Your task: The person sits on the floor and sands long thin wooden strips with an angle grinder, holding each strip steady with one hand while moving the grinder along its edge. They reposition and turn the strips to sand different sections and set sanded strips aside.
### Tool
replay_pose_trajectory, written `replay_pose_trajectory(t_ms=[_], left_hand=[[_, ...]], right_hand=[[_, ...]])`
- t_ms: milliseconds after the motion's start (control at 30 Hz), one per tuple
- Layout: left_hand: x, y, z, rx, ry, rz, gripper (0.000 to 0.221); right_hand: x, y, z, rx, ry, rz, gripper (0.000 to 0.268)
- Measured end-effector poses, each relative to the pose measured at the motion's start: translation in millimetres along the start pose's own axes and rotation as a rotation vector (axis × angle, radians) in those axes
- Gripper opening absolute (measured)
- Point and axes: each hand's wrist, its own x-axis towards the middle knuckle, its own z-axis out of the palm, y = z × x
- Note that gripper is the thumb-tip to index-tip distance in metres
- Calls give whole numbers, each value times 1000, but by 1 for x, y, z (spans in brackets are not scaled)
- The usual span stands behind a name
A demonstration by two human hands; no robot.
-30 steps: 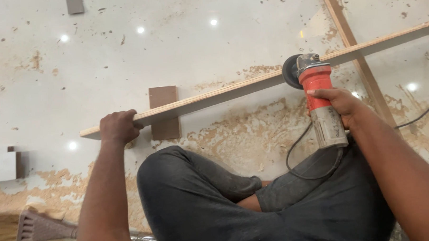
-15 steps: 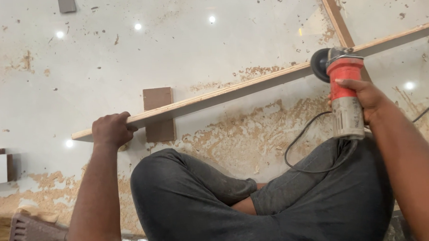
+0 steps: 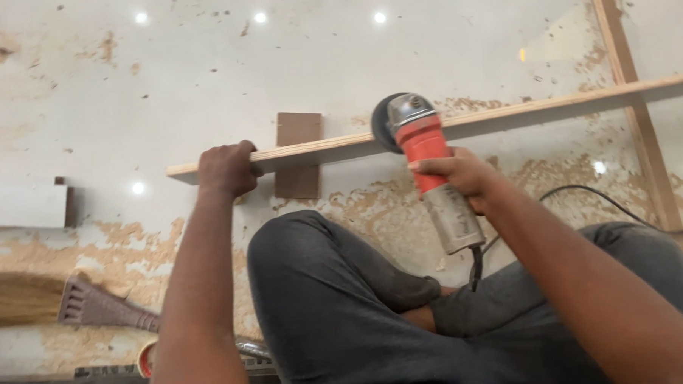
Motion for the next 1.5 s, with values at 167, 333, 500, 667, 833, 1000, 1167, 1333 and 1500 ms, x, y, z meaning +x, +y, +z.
replay_pose_trajectory(t_ms=[167,333,500,667,833,1000,1167,1333,1500], left_hand=[[2,0,2,-23,-38,-4,27],[4,-6,6,20,-28,57,30],[9,-6,16,-9,-40,72,28],[4,-5,4,47,-34,76,29],[1,-1,-4,93,-81,46,27],[7,-2,-1,177,-161,-31,39],[12,-7,11,221,-161,-26,43],[14,-22,34,260,-103,-26,42],[32,-64,85,391,65,-6,44]], right_hand=[[10,-4,75,-154,-97,-6,42],[13,-11,118,-224,-138,-2,46],[8,-10,99,-230,-132,20,44],[-9,1,38,-126,-88,24,41],[-34,3,-22,-97,38,67,39],[-45,9,-89,58,126,8,37],[-40,31,-185,195,188,7,37],[-51,31,-256,299,266,-29,35],[-34,64,-303,587,430,-341,37]])
